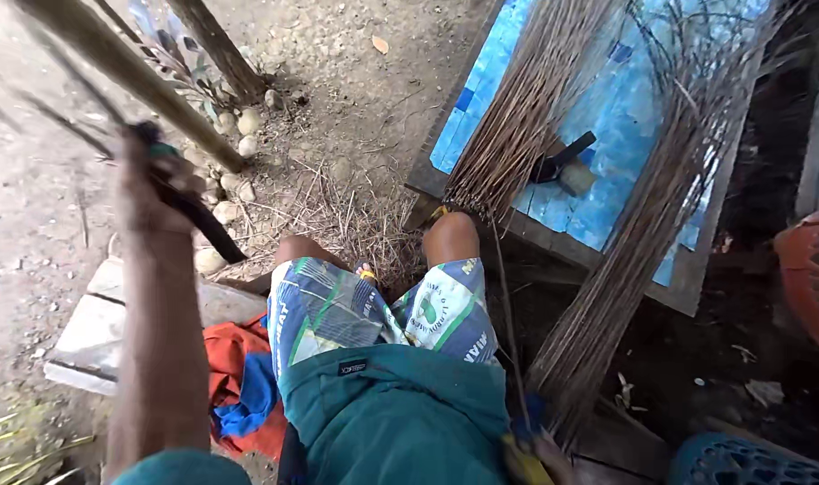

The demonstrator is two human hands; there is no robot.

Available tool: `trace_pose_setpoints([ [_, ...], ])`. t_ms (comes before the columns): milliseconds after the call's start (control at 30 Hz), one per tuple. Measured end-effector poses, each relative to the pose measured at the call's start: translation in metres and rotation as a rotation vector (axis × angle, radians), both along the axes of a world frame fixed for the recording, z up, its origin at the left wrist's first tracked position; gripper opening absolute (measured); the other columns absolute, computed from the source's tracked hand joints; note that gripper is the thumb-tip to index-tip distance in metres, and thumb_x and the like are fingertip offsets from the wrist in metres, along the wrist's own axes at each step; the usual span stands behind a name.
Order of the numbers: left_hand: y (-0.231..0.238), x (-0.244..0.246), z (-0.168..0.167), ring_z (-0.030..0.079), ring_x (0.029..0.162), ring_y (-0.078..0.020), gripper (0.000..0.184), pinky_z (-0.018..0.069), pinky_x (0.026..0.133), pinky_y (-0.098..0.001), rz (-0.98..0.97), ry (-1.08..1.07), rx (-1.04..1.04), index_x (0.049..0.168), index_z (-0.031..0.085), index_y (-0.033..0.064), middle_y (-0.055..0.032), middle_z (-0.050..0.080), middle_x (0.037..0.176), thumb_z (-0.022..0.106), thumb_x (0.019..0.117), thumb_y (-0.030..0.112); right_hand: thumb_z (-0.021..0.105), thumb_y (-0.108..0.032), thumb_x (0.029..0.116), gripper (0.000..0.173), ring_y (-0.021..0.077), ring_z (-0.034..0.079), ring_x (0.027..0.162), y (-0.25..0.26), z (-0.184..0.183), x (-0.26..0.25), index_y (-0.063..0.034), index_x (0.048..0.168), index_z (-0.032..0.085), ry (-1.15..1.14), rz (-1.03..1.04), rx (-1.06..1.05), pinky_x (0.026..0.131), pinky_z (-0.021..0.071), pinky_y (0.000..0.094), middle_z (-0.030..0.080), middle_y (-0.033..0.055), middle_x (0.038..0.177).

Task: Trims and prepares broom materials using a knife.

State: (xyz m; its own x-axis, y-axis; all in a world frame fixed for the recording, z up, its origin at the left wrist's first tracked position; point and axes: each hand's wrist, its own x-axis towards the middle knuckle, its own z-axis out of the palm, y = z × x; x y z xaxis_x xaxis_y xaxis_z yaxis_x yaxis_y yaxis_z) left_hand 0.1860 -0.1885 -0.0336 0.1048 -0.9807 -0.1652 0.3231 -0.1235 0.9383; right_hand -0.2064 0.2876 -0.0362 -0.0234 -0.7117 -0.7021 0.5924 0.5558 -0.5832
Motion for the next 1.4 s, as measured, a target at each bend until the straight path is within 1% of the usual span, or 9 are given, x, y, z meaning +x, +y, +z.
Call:
trace_pose_setpoints([
  [133,0.145,-0.116,0.000,0.055,0.053,0.0017,0.005,0.0474,0.050,-0.0179,-0.753,-0.133,0.100,0.090,0.066,0.0215,0.0115,0.062,0.066,0.067,0.0845,0.023,0.057,-0.042,0.1017,0.026,-0.0031,0.055,0.047,-0.103,-0.003,0.047,-0.0229,0.102,0.075,-0.434,-0.029,-0.318,0.044,0.0455,0.0125,0.061,-0.0089,0.060],
  [267,0.216,-0.166,-0.018,0.060,0.073,0.0092,0.009,0.0511,0.065,-0.0116,-1.145,0.314,-0.118,0.106,0.069,0.0144,0.0144,0.069,0.089,0.069,0.0972,0.018,0.059,-0.031,0.1018,0.024,-0.0031,0.061,0.054,-0.138,-0.009,0.050,-0.0163,0.111,0.075,-0.675,0.082,-0.431,0.050,0.0491,0.0119,0.069,-0.0076,0.069],
  [600,0.120,-0.090,-0.037,0.056,0.054,0.0062,0.014,0.0481,0.050,-0.0141,-0.885,0.023,-0.027,0.084,0.073,0.0320,0.0157,0.065,0.067,0.081,0.0765,0.041,0.070,-0.023,0.0894,0.008,-0.0038,0.054,0.047,-0.069,-0.009,0.009,-0.0210,0.093,0.076,-0.156,0.239,-0.045,0.043,0.0445,0.0127,0.066,-0.0071,0.064],
  [700,0.066,-0.053,-0.039,0.053,0.050,0.0043,0.032,0.0458,0.045,-0.0144,-0.756,0.033,-0.073,0.099,0.070,0.0339,0.0155,0.063,0.067,0.081,0.0782,0.055,0.073,-0.029,0.0851,0.006,-0.0046,0.053,0.048,-0.026,-0.015,-0.016,-0.0259,0.088,0.077,0.028,0.331,0.050,0.044,0.0438,0.0143,0.067,-0.0095,0.066],
  [967,-0.029,0.066,-0.045,0.048,0.046,-0.0029,0.053,0.0464,0.046,-0.0184,0.178,0.255,0.000,0.100,0.056,0.0175,0.0083,0.049,0.058,0.013,0.1117,0.047,0.081,-0.041,0.0789,0.014,-0.0036,0.053,0.047,0.073,-0.035,-0.053,-0.0313,0.086,0.075,-0.116,0.104,0.165,0.043,0.0439,0.0156,0.064,-0.0108,0.063],
  [1067,0.032,-0.011,-0.022,0.049,0.048,0.0049,0.031,0.0452,0.048,-0.0129,-0.200,-0.001,0.010,0.100,0.058,0.0282,0.0167,0.051,0.057,0.031,0.1102,0.040,0.070,-0.033,0.0915,0.012,-0.0036,0.061,0.057,0.006,-0.026,-0.006,-0.0283,0.099,0.078,-0.269,-0.134,-0.119,0.052,0.0509,0.0137,0.070,-0.0097,0.073],
  [1167,0.143,-0.113,-0.011,0.053,0.051,0.0023,0.004,0.0452,0.048,-0.0174,-0.781,-0.126,0.120,0.084,0.066,0.0280,0.0129,0.061,0.063,0.069,0.0825,0.025,0.063,-0.034,0.0979,0.020,-0.0020,0.059,0.053,-0.078,-0.004,0.033,-0.0204,0.102,0.076,-0.450,-0.125,-0.245,0.049,0.0493,0.0134,0.067,-0.0070,0.068],
  [1233,0.192,-0.154,-0.020,0.058,0.066,0.0095,0.010,0.0490,0.058,-0.0115,-1.168,0.137,-0.022,0.103,0.071,0.0234,0.0171,0.069,0.083,0.071,0.0929,0.025,0.063,-0.033,0.0976,0.018,-0.0036,0.059,0.053,-0.111,0.013,0.044,-0.0226,0.104,0.077,-0.394,-0.019,-0.228,0.049,0.0491,0.0121,0.068,-0.0079,0.069],
  [1400,0.189,-0.151,-0.030,0.062,0.080,0.0141,0.013,0.0529,0.071,-0.0086,-1.276,0.329,-0.132,0.104,0.072,0.0323,0.0232,0.071,0.093,0.075,0.0912,0.034,0.070,-0.031,0.0896,0.009,-0.0038,0.057,0.052,-0.108,0.020,0.026,-0.0259,0.095,0.075,-0.045,0.298,-0.157,0.046,0.0459,0.0132,0.070,-0.0082,0.073],
])
